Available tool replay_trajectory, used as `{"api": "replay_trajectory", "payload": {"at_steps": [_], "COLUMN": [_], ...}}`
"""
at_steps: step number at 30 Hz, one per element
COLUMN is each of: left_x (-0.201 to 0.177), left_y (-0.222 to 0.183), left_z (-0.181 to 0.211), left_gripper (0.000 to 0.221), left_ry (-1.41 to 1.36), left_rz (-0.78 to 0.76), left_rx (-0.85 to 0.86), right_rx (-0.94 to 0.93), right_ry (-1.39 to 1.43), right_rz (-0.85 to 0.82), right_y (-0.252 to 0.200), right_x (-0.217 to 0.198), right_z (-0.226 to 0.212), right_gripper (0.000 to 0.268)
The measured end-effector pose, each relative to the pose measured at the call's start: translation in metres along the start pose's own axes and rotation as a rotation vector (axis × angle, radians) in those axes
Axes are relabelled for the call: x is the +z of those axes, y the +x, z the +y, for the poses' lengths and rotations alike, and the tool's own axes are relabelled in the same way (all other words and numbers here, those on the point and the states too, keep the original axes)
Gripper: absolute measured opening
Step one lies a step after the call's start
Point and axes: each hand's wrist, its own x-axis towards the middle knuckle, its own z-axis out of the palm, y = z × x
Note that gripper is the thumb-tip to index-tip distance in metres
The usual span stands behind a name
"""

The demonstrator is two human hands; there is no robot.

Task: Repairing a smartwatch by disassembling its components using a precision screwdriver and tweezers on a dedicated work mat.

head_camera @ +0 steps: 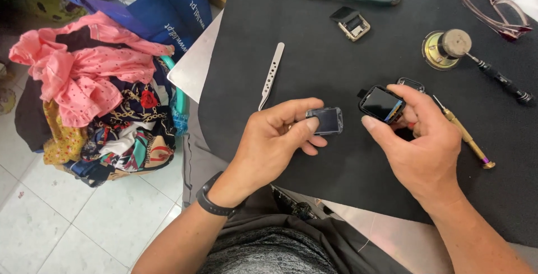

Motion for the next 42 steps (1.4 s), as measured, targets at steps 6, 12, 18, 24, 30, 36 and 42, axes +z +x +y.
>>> {"api": "replay_trajectory", "payload": {"at_steps": [6, 12, 18, 24, 30, 36, 42], "left_x": [-0.002, -0.007, -0.009, -0.007, -0.003, -0.003, -0.004], "left_y": [0.004, 0.004, 0.005, 0.006, 0.006, 0.006, 0.006], "left_z": [-0.006, -0.008, -0.010, -0.011, 0.003, 0.002, 0.001], "left_gripper": [0.040, 0.041, 0.040, 0.043, 0.030, 0.024, 0.035], "left_ry": [-0.012, -0.032, -0.086, -0.141, -0.114, -0.101, -0.092], "left_rz": [0.007, -0.028, -0.057, -0.031, 0.013, 0.030, 0.013], "left_rx": [-0.021, -0.013, -0.016, -0.035, -0.111, -0.094, -0.067], "right_rx": [-0.008, -0.057, -0.036, -0.007, -0.029, -0.095, -0.051], "right_ry": [0.009, -0.004, -0.041, -0.030, -0.035, -0.049, 0.012], "right_rz": [0.004, 0.002, 0.002, -0.006, -0.004, 0.001, 0.000], "right_y": [-0.001, -0.002, -0.002, -0.003, -0.003, -0.003, -0.003], "right_x": [0.001, 0.001, 0.000, 0.000, 0.000, 0.000, 0.001], "right_z": [0.001, 0.007, 0.006, 0.004, 0.005, 0.007, 0.001], "right_gripper": [0.046, 0.048, 0.050, 0.051, 0.050, 0.048, 0.047]}}
